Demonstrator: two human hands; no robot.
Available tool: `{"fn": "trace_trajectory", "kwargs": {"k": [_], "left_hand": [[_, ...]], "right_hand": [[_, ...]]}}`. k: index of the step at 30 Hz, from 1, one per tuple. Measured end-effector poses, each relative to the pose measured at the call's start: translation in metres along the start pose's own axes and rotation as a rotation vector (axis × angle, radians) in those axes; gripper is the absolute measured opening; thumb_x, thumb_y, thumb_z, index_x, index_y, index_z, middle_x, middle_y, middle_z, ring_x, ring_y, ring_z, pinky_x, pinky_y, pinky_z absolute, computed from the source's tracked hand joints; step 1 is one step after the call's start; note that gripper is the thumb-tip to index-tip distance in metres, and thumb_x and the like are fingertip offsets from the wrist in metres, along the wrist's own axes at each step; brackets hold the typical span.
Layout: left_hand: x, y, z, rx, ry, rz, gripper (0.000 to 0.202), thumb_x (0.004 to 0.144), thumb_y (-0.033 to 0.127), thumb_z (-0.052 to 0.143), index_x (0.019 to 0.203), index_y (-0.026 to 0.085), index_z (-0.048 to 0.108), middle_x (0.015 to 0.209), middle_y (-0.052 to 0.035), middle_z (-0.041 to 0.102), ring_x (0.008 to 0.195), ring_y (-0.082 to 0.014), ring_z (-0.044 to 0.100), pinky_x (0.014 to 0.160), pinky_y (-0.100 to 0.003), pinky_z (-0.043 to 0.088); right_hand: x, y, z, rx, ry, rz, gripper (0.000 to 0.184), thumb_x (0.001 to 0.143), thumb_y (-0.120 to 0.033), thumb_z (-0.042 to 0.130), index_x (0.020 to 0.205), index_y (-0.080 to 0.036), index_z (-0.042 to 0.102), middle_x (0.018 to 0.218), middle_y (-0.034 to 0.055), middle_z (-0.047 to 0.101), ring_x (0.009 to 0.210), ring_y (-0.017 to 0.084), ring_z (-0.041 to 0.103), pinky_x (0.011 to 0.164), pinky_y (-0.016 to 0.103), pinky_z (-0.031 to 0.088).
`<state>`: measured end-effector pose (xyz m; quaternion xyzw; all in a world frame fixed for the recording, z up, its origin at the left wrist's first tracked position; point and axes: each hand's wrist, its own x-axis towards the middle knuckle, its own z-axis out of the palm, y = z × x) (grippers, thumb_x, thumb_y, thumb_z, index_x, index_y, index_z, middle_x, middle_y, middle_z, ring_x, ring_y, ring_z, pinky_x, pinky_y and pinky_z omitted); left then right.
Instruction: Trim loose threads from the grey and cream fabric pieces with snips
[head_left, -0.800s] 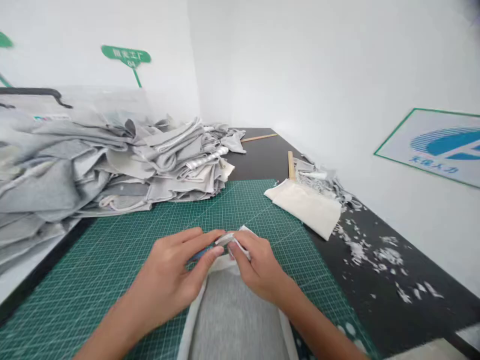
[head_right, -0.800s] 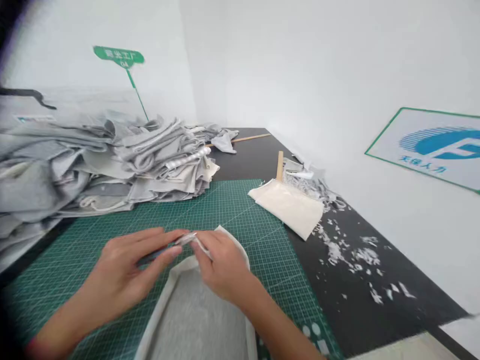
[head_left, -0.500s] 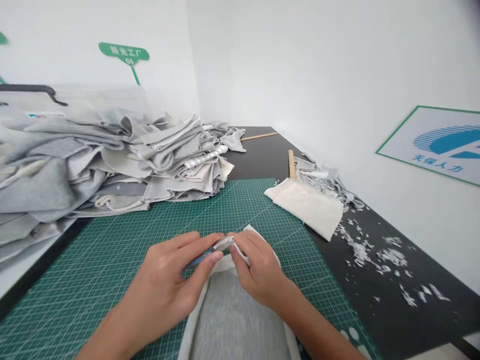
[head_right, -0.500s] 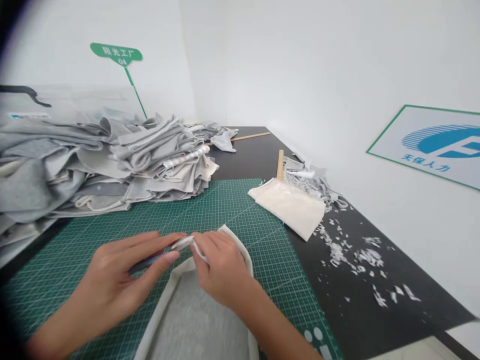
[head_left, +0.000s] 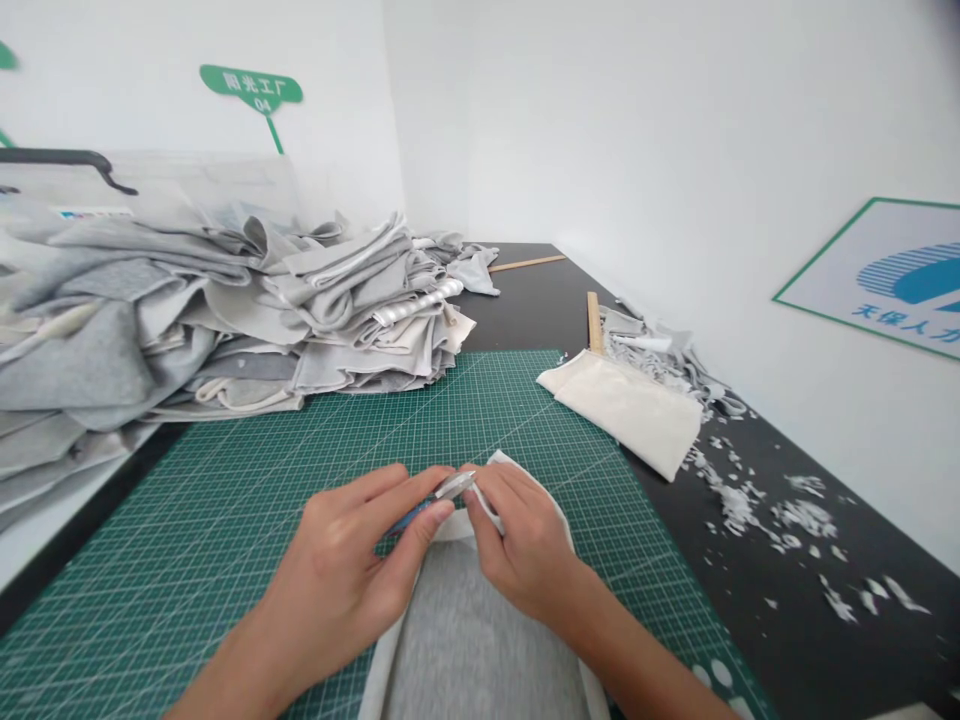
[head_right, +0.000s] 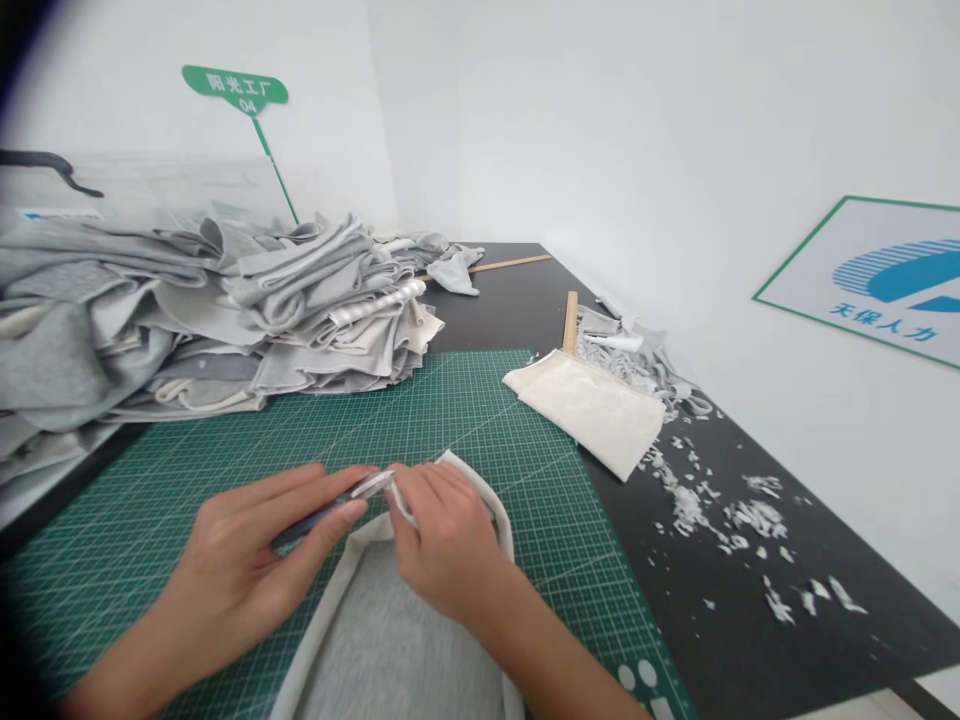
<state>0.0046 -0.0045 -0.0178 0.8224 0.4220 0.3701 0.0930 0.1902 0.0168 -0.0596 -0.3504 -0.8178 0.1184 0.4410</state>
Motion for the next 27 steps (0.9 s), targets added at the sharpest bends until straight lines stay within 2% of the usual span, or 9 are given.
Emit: {"fn": "trace_trajectory", "kwargs": {"k": [8,13,18,23,27], "left_hand": [[0.0016,0.0009,0.0045,0.010,0.015,-0.023,0.022,0.095,0.021,0.060,0.117,0.021,0.065,0.084,0.0020,0.067,0.068,-0.0077,0.060,0.064,-0.021,0.048],[0.0053,-0.0001,0.0043,0.000,-0.011,-0.044,0.022,0.095,0.023,0.060,0.117,0.023,0.066,0.079,0.0031,0.064,0.063,-0.0079,0.057,0.059,-0.022,0.046],[0.0043,0.0003,0.0027,0.031,-0.008,-0.021,0.024,0.094,0.022,0.061,0.118,0.022,0.066,0.073,0.0036,0.060,0.057,-0.0070,0.051,0.053,-0.020,0.041],[0.0013,0.0022,0.0050,0.050,0.009,-0.019,0.025,0.095,0.022,0.059,0.119,0.018,0.066,0.080,-0.0005,0.065,0.064,-0.0102,0.057,0.061,-0.023,0.047],[0.0012,0.0044,0.0058,0.038,-0.019,-0.039,0.024,0.095,0.021,0.058,0.118,0.020,0.066,0.078,0.0001,0.063,0.063,-0.0105,0.057,0.059,-0.024,0.045]], "right_hand": [[-0.0036,-0.0008,0.0049,-0.046,0.034,0.072,0.019,0.099,-0.013,0.043,0.092,-0.014,0.061,0.080,0.0080,0.067,0.074,0.021,0.061,0.071,0.034,0.050],[-0.0053,-0.0011,0.0043,-0.064,0.041,0.079,0.017,0.099,-0.013,0.044,0.101,-0.013,0.061,0.088,0.0098,0.071,0.082,0.022,0.066,0.080,0.036,0.052],[-0.0065,0.0011,0.0026,-0.107,0.030,0.048,0.019,0.098,-0.012,0.044,0.106,-0.012,0.061,0.091,0.0110,0.072,0.082,0.022,0.066,0.077,0.037,0.052],[-0.0077,0.0026,0.0031,-0.190,0.017,0.005,0.018,0.096,-0.011,0.044,0.101,-0.012,0.061,0.085,0.0101,0.071,0.076,0.023,0.063,0.072,0.038,0.052],[-0.0072,0.0018,0.0034,-0.198,0.028,0.011,0.019,0.096,-0.010,0.044,0.106,-0.011,0.060,0.086,0.0105,0.071,0.077,0.024,0.064,0.072,0.038,0.052]]}}
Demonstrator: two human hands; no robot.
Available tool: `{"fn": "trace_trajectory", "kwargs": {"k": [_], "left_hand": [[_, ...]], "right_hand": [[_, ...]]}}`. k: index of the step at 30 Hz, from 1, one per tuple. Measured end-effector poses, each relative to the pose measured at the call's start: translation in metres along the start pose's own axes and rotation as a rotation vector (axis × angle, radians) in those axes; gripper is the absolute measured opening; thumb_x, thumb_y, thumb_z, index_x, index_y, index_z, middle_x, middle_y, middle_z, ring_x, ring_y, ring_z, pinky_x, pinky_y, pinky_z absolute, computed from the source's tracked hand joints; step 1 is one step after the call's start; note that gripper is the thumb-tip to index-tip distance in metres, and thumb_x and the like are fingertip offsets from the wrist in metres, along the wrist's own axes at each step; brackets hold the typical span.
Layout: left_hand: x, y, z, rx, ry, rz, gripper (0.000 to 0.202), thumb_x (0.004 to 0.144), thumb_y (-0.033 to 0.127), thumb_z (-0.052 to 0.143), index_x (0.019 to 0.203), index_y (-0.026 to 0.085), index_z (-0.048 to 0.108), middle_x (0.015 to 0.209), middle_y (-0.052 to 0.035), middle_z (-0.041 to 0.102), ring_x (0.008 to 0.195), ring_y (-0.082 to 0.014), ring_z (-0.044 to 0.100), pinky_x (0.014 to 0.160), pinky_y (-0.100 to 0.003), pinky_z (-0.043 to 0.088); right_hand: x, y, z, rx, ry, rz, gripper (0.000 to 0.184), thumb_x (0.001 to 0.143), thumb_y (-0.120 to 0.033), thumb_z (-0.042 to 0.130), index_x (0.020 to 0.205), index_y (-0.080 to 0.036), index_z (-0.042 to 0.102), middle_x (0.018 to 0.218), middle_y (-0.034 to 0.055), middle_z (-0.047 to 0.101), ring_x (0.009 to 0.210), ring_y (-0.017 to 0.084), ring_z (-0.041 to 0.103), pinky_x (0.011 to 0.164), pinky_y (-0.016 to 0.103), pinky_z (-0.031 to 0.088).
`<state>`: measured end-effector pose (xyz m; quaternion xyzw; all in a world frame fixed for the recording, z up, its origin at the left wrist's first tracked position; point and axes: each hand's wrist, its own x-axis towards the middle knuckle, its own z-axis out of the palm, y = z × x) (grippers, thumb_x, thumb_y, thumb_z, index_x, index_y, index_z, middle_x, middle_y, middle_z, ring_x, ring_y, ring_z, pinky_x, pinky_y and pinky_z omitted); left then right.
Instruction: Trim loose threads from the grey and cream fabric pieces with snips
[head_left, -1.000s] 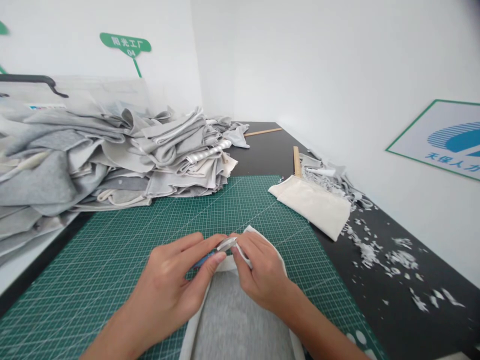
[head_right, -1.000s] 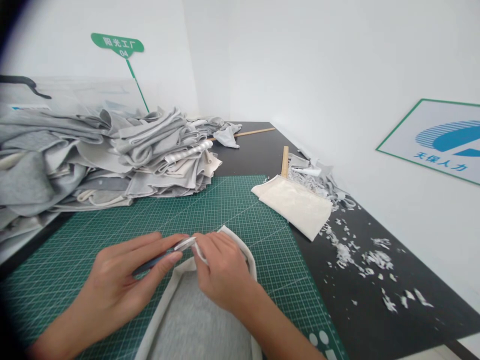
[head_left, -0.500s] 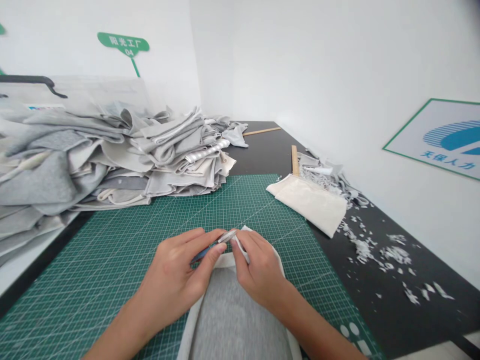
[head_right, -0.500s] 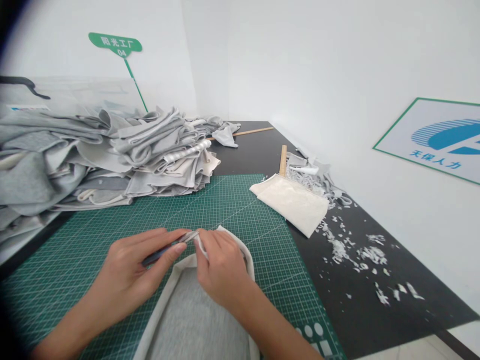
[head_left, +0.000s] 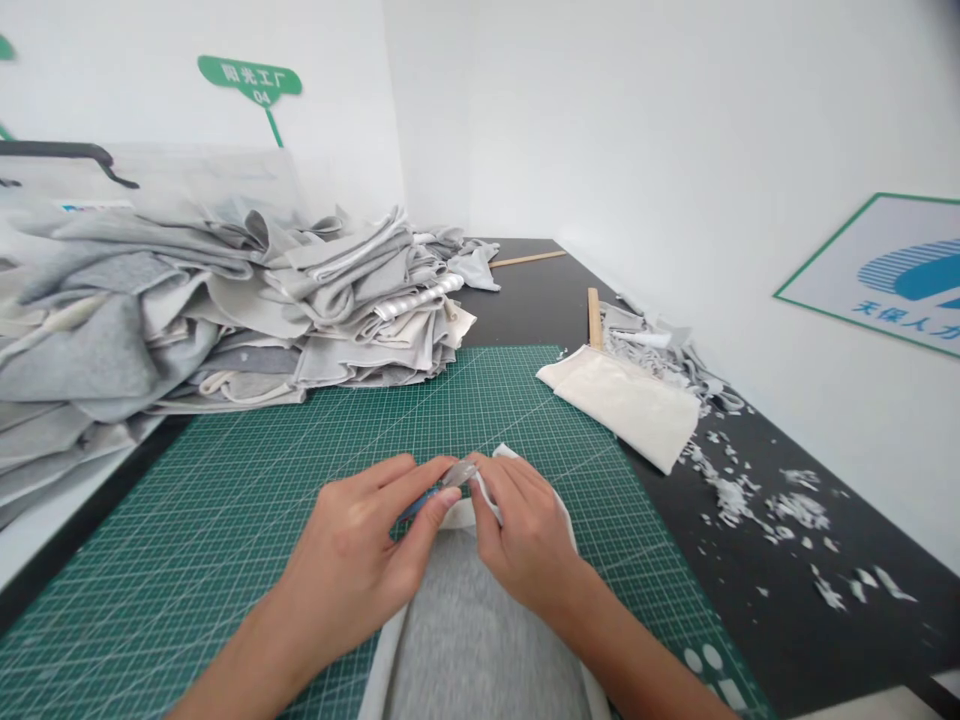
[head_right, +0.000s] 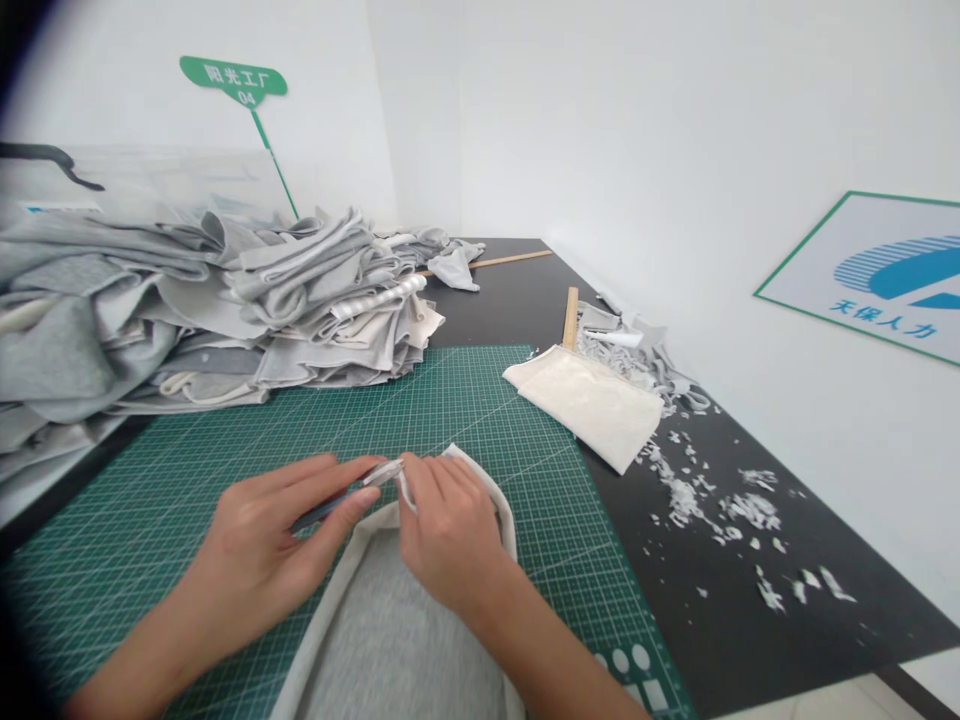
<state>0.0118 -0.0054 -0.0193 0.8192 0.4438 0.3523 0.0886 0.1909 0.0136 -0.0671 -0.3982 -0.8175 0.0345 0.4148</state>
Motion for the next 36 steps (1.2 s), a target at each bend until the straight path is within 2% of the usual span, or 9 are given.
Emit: {"fn": "trace_trajectory", "kwargs": {"k": [6,14,19,22,28,36], "left_hand": [[0.000,0.001,0.001,-0.010,0.020,-0.017,0.023,0.095,0.021,0.060,0.117,0.020,0.067,0.082,0.0004,0.066,0.064,-0.0090,0.058,0.061,-0.022,0.046],[0.007,0.001,0.004,-0.008,-0.019,-0.066,0.020,0.096,0.024,0.057,0.111,0.018,0.068,0.074,0.0015,0.062,0.063,-0.0101,0.056,0.061,-0.025,0.042],[0.027,0.008,0.004,-0.003,-0.107,-0.110,0.021,0.099,0.029,0.052,0.096,0.019,0.070,0.070,0.0015,0.061,0.062,-0.0117,0.054,0.062,-0.028,0.037],[0.044,0.018,0.007,-0.015,-0.177,-0.089,0.023,0.098,0.028,0.051,0.087,0.019,0.070,0.067,0.0015,0.062,0.062,-0.0128,0.054,0.061,-0.028,0.035],[0.077,0.044,0.033,-0.043,-0.310,-0.004,0.023,0.095,0.026,0.053,0.090,0.021,0.075,0.074,-0.0003,0.070,0.066,-0.0146,0.059,0.064,-0.028,0.036],[0.110,0.070,0.078,-0.094,-0.406,0.085,0.027,0.092,0.025,0.052,0.084,0.021,0.077,0.070,-0.0030,0.072,0.064,-0.0162,0.061,0.063,-0.026,0.037]], "right_hand": [[-0.001,-0.002,0.001,-0.027,-0.010,-0.009,0.017,0.095,-0.010,0.046,0.099,-0.011,0.062,0.082,0.0099,0.070,0.074,0.024,0.063,0.070,0.038,0.051],[0.000,-0.003,0.002,-0.057,-0.005,0.063,0.019,0.096,-0.011,0.043,0.094,-0.013,0.062,0.079,0.0096,0.069,0.072,0.024,0.062,0.069,0.037,0.048],[0.002,-0.006,-0.005,0.033,0.006,0.243,0.022,0.097,-0.016,0.041,0.088,-0.017,0.061,0.079,0.0079,0.069,0.073,0.023,0.062,0.071,0.035,0.045],[-0.001,-0.006,-0.015,0.060,0.065,0.369,0.023,0.098,-0.018,0.041,0.085,-0.018,0.060,0.075,0.0053,0.067,0.067,0.020,0.061,0.064,0.031,0.042],[-0.017,0.002,-0.040,0.066,0.206,0.551,0.028,0.100,-0.021,0.039,0.084,-0.019,0.062,0.071,0.0022,0.067,0.062,0.017,0.060,0.059,0.027,0.039],[-0.035,0.025,-0.060,0.028,0.356,0.738,0.029,0.098,-0.021,0.040,0.081,-0.019,0.063,0.067,0.0049,0.066,0.058,0.021,0.058,0.055,0.030,0.034]]}}
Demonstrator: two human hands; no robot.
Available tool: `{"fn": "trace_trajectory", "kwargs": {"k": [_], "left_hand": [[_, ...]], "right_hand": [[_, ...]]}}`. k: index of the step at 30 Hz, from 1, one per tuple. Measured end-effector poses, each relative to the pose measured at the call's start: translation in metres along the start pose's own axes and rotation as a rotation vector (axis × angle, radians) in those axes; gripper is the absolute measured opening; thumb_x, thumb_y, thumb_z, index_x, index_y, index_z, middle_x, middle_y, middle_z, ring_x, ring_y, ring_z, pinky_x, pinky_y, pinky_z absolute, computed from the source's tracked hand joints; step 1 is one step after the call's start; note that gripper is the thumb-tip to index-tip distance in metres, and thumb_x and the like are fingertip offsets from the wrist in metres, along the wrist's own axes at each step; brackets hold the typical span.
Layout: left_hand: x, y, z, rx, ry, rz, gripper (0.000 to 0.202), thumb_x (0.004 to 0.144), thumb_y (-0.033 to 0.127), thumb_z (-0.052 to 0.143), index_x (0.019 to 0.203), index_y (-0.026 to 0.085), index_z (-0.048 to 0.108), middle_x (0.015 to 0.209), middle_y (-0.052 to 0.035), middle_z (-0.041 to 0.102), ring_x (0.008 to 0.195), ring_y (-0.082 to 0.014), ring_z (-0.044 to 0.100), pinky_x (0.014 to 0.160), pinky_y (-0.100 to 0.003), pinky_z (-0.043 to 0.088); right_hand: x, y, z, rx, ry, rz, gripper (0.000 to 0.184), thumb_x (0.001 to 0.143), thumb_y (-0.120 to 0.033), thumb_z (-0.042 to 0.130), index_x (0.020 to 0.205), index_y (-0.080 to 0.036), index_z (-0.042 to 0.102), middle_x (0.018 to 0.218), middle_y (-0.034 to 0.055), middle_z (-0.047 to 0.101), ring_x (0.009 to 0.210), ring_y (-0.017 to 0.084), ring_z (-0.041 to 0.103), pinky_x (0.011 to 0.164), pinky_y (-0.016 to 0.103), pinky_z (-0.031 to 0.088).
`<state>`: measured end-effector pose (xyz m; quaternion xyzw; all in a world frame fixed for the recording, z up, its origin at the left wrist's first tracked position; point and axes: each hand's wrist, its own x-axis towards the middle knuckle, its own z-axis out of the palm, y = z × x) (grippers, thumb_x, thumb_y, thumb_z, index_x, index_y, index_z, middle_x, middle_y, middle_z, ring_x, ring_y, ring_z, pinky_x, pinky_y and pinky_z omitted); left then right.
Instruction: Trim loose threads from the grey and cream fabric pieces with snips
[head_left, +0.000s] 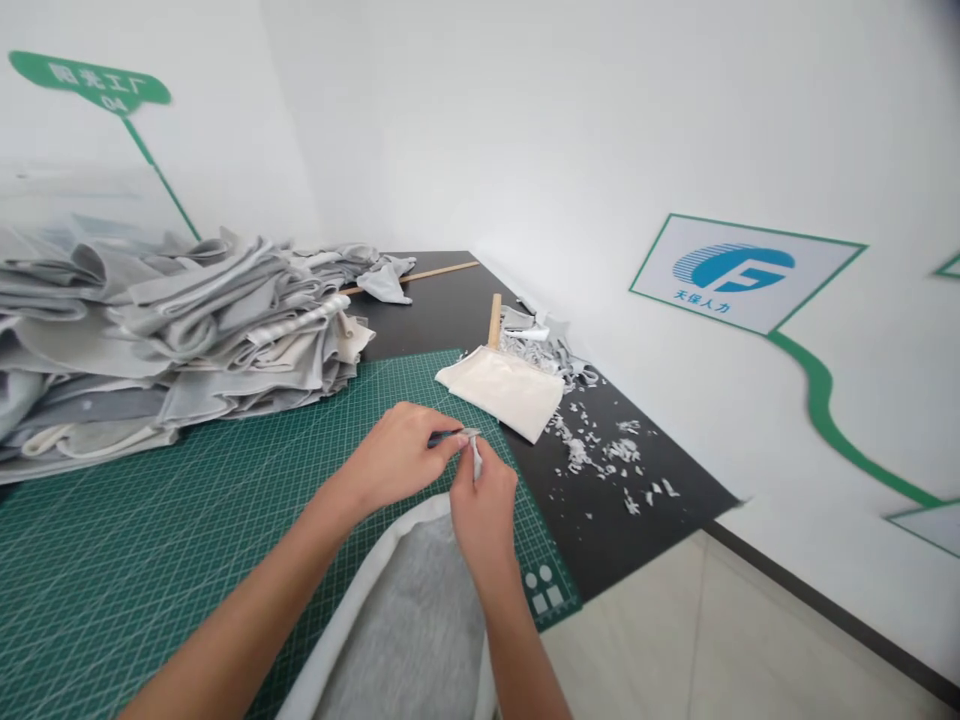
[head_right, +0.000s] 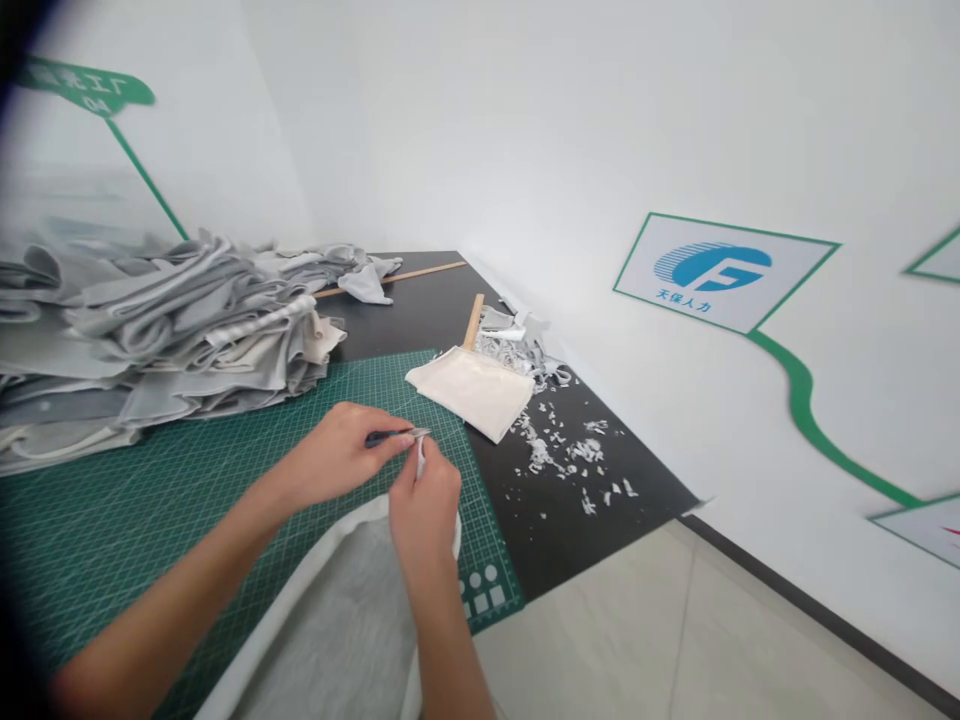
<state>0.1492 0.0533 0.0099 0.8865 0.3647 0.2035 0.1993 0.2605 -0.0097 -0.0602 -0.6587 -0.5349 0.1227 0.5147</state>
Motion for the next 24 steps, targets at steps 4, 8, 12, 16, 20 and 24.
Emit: {"fn": "trace_trajectory", "kwargs": {"k": [4,8,12,16,20,24], "left_hand": [[0.018,0.005,0.020,-0.011,-0.044,0.012,0.027,0.091,0.024,0.053,0.077,0.019,0.076,0.069,-0.0042,0.072,0.065,-0.0158,0.060,0.065,-0.027,0.037],[0.034,0.009,0.037,-0.036,-0.107,0.018,0.027,0.092,0.025,0.055,0.073,0.016,0.072,0.066,-0.0023,0.069,0.060,-0.0135,0.056,0.063,-0.026,0.037],[0.040,0.005,0.040,-0.091,-0.140,-0.001,0.029,0.094,0.029,0.052,0.081,0.017,0.076,0.068,0.0000,0.071,0.062,-0.0131,0.058,0.061,-0.025,0.039],[0.030,-0.007,0.028,-0.134,-0.109,-0.062,0.032,0.094,0.037,0.052,0.098,0.019,0.078,0.082,-0.0005,0.076,0.073,-0.0170,0.066,0.067,-0.025,0.046],[0.012,-0.016,0.016,-0.175,-0.074,-0.128,0.038,0.095,0.045,0.051,0.111,0.020,0.074,0.108,-0.0046,0.076,0.095,-0.0222,0.070,0.080,-0.029,0.051],[-0.004,-0.015,0.021,-0.184,-0.094,-0.137,0.036,0.097,0.045,0.049,0.116,0.024,0.071,0.113,-0.0033,0.074,0.093,-0.0197,0.070,0.078,-0.028,0.052]], "right_hand": [[0.003,0.015,-0.007,0.024,0.056,0.084,0.031,0.097,-0.025,0.041,0.077,-0.019,0.064,0.062,0.0050,0.064,0.051,0.020,0.053,0.052,0.031,0.032],[0.005,0.028,-0.014,0.078,0.107,0.173,0.031,0.096,-0.028,0.043,0.077,-0.018,0.065,0.064,0.0072,0.066,0.056,0.023,0.056,0.055,0.031,0.036],[0.005,0.032,-0.018,0.168,0.133,0.241,0.030,0.096,-0.032,0.047,0.077,-0.018,0.066,0.068,0.0082,0.067,0.061,0.023,0.058,0.057,0.031,0.039],[0.004,0.031,-0.017,0.318,0.125,0.313,0.033,0.095,-0.041,0.050,0.080,-0.018,0.067,0.064,0.0043,0.064,0.058,0.020,0.057,0.059,0.031,0.043],[0.013,0.041,-0.018,0.536,0.094,0.410,0.034,0.093,-0.044,0.052,0.085,-0.016,0.069,0.063,0.0042,0.067,0.061,0.021,0.064,0.060,0.033,0.052],[0.026,0.056,-0.017,0.675,0.032,0.468,0.028,0.085,-0.041,0.061,0.084,-0.015,0.072,0.070,0.0087,0.074,0.070,0.025,0.073,0.062,0.037,0.059]]}}
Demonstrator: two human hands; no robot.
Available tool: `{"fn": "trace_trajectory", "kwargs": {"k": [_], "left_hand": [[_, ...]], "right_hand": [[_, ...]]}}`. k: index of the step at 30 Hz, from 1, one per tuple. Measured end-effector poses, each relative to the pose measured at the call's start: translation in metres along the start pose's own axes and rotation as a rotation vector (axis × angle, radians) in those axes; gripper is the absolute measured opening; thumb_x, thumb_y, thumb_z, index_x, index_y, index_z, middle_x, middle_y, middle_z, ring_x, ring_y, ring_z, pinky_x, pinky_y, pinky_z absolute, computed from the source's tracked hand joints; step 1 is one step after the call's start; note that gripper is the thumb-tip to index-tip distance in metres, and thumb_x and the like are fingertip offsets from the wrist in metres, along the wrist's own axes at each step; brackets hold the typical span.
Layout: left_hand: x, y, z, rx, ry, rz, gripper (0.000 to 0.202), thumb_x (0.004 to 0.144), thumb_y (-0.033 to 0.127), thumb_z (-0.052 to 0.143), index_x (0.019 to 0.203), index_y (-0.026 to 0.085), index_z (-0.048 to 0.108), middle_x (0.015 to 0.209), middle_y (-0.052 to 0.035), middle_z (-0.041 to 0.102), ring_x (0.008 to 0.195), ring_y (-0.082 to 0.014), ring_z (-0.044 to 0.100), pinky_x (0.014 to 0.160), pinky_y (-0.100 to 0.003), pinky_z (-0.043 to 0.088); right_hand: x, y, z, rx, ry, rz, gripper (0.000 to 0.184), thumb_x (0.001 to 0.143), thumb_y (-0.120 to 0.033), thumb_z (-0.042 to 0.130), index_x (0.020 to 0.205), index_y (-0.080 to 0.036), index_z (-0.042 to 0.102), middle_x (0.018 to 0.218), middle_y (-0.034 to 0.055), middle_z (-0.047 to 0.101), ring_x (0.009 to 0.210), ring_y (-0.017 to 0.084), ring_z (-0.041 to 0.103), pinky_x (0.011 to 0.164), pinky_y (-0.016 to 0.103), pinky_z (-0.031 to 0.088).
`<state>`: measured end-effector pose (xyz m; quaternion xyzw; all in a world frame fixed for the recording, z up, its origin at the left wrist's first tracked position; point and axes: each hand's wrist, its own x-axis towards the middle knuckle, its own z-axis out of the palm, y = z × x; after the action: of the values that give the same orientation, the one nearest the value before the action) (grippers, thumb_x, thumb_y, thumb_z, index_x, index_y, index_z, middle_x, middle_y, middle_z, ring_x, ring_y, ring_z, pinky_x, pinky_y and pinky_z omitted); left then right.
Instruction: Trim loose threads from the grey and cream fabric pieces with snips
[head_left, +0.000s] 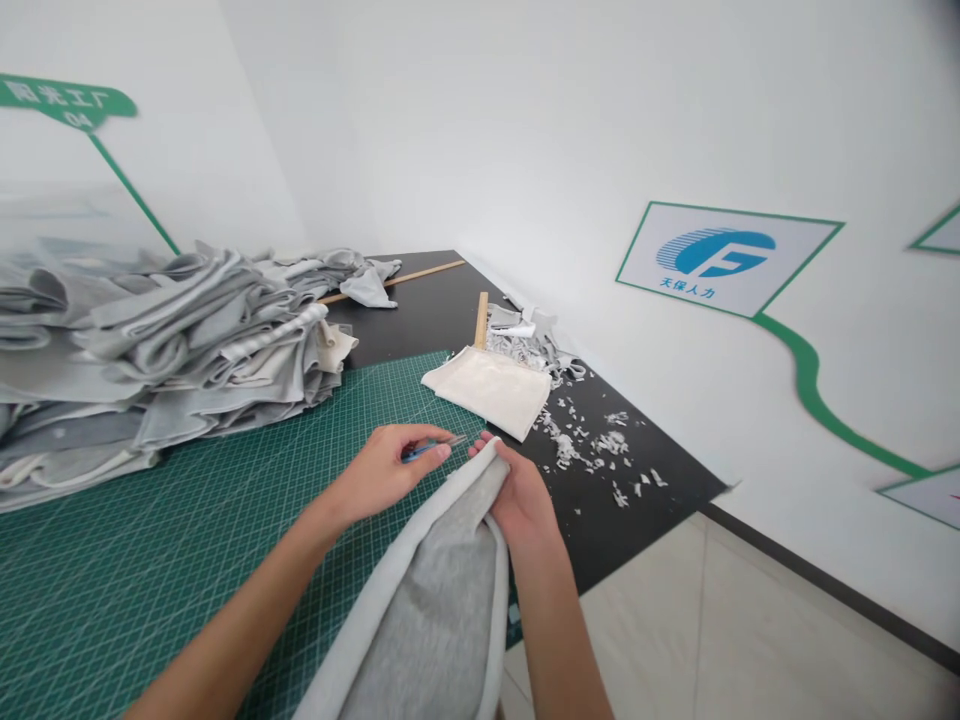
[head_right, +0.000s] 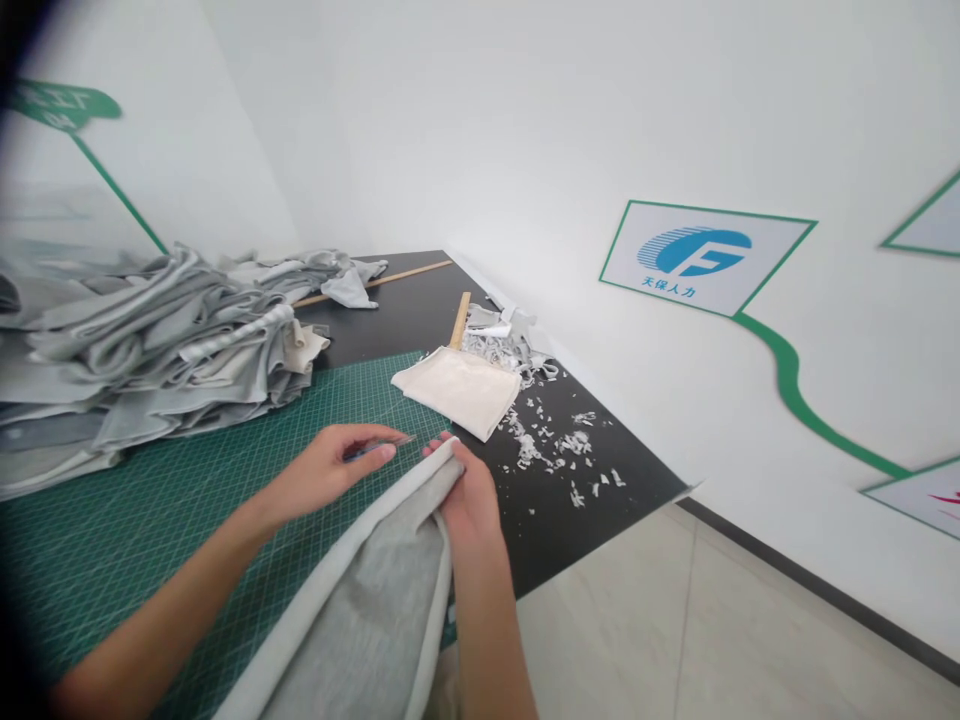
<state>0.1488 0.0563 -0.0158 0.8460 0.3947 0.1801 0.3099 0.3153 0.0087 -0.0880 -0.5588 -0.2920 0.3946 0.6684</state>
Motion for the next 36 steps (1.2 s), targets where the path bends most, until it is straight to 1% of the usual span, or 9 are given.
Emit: {"fn": "trace_trajectory", "kwargs": {"k": [5,8,17,20,21,24,28,33,36], "left_hand": [[-0.024,0.003,0.031,0.106,-0.039,-0.011,0.043,0.088,0.047,0.064,0.126,0.028,0.062,0.082,-0.0009,0.073,0.074,-0.0209,0.068,0.071,-0.031,0.051],[-0.038,-0.002,0.050,0.194,0.003,-0.072,0.041,0.091,0.044,0.063,0.125,0.021,0.060,0.090,-0.0042,0.071,0.084,-0.0225,0.067,0.080,-0.040,0.053],[-0.051,-0.021,0.064,0.226,0.042,-0.100,0.031,0.097,0.035,0.058,0.121,0.015,0.059,0.111,-0.0078,0.065,0.096,-0.0199,0.066,0.085,-0.041,0.057],[-0.052,-0.024,0.062,0.163,0.088,-0.083,0.028,0.097,0.034,0.059,0.116,0.014,0.061,0.106,-0.0068,0.066,0.092,-0.0188,0.066,0.083,-0.040,0.057],[-0.052,-0.024,0.061,0.138,0.112,-0.082,0.027,0.097,0.034,0.058,0.114,0.014,0.062,0.103,-0.0061,0.067,0.090,-0.0180,0.066,0.082,-0.039,0.057],[-0.053,-0.026,0.057,0.058,0.194,-0.075,0.025,0.099,0.035,0.056,0.107,0.013,0.063,0.092,-0.0033,0.066,0.079,-0.0152,0.065,0.076,-0.035,0.057],[-0.059,-0.029,0.047,-0.025,0.275,-0.025,0.025,0.102,0.034,0.049,0.103,0.014,0.063,0.080,-0.0002,0.064,0.071,-0.0139,0.061,0.072,-0.032,0.052],[-0.075,-0.038,0.033,-0.099,0.325,0.041,0.026,0.101,0.031,0.045,0.112,0.019,0.065,0.088,-0.0016,0.068,0.078,-0.0153,0.063,0.074,-0.028,0.049],[-0.085,-0.045,0.026,-0.129,0.323,0.075,0.026,0.098,0.028,0.048,0.115,0.021,0.066,0.098,-0.0034,0.070,0.085,-0.0164,0.065,0.078,-0.027,0.050]], "right_hand": [[-0.005,0.005,0.004,-0.138,0.024,-0.026,0.036,0.083,-0.042,0.061,0.098,-0.012,0.074,0.079,0.0103,0.078,0.074,0.026,0.073,0.070,0.038,0.059],[-0.007,-0.006,-0.004,-0.344,0.020,-0.083,0.034,0.078,-0.043,0.065,0.087,-0.014,0.077,0.078,0.0089,0.078,0.076,0.028,0.072,0.075,0.038,0.057],[0.034,-0.090,-0.096,-0.876,0.299,-0.278,0.038,0.083,-0.047,0.059,0.061,-0.018,0.070,0.077,0.0179,0.075,0.091,0.037,0.067,0.084,0.045,0.046],[0.036,-0.092,-0.110,-0.950,0.199,-0.333,0.021,0.073,-0.032,0.070,0.086,-0.017,0.077,0.099,0.0156,0.075,0.095,0.035,0.066,0.087,0.046,0.046],[0.033,-0.089,-0.110,-0.967,0.168,-0.352,0.035,0.070,-0.028,0.072,0.104,-0.018,0.075,0.109,0.0146,0.074,0.096,0.033,0.066,0.087,0.046,0.047],[0.016,-0.073,-0.094,-0.860,0.084,-0.385,0.066,0.074,-0.029,0.070,0.137,-0.019,0.056,0.122,0.0157,0.068,0.098,0.032,0.066,0.088,0.050,0.050],[-0.010,-0.050,-0.047,-0.538,-0.190,-0.337,0.044,0.086,-0.043,0.065,0.121,-0.017,0.066,0.109,0.0155,0.074,0.101,0.029,0.070,0.091,0.047,0.055],[-0.021,-0.037,0.008,-0.276,-0.584,-0.233,0.055,0.086,-0.052,0.067,0.130,-0.020,0.063,0.117,0.0122,0.073,0.105,0.027,0.070,0.095,0.043,0.055],[-0.022,-0.033,0.031,-0.190,-0.659,-0.187,0.058,0.076,-0.042,0.080,0.128,-0.022,0.065,0.104,0.0077,0.076,0.094,0.024,0.070,0.088,0.039,0.055]]}}
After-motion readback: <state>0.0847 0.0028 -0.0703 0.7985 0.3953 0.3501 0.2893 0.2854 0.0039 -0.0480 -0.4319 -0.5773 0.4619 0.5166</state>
